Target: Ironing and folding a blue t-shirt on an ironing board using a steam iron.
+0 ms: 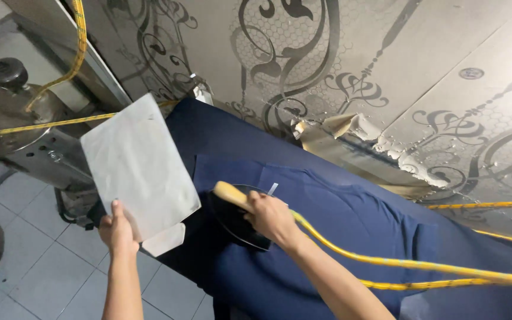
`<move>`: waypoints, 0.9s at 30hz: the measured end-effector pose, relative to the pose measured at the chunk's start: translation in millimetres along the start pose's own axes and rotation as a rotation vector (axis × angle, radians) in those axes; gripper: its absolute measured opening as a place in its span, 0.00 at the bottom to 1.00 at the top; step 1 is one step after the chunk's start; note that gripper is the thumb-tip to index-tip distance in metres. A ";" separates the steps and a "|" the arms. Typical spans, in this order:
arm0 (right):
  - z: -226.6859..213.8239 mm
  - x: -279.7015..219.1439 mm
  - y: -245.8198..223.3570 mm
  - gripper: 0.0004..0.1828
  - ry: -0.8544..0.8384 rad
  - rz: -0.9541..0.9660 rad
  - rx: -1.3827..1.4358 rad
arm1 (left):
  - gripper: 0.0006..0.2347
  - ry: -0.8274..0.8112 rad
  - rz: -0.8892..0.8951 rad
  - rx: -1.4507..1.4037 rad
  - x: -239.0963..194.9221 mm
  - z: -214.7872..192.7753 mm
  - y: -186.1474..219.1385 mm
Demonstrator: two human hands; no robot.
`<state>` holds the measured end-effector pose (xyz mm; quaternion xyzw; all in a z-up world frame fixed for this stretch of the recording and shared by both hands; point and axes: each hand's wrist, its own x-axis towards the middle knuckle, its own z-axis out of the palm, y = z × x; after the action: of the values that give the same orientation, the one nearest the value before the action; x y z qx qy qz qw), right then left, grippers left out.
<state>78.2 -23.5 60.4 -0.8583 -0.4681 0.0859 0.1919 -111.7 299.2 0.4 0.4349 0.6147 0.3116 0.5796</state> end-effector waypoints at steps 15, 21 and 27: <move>-45.4 -207.0 56.7 0.20 -0.027 0.821 0.337 | 0.18 -0.111 0.749 1.099 85.2 97.1 -6.6; 25.1 -93.9 -36.3 0.19 0.035 0.392 0.257 | 0.19 -0.255 0.600 1.187 62.2 68.3 18.8; 25.7 -76.2 -49.5 0.18 0.135 0.301 0.209 | 0.20 -0.339 0.507 1.279 56.6 64.2 11.1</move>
<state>-10.0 -56.7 54.8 -0.8978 -0.3089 0.1042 0.2960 -43.8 346.9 -23.4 0.8622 0.4583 -0.0572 0.2080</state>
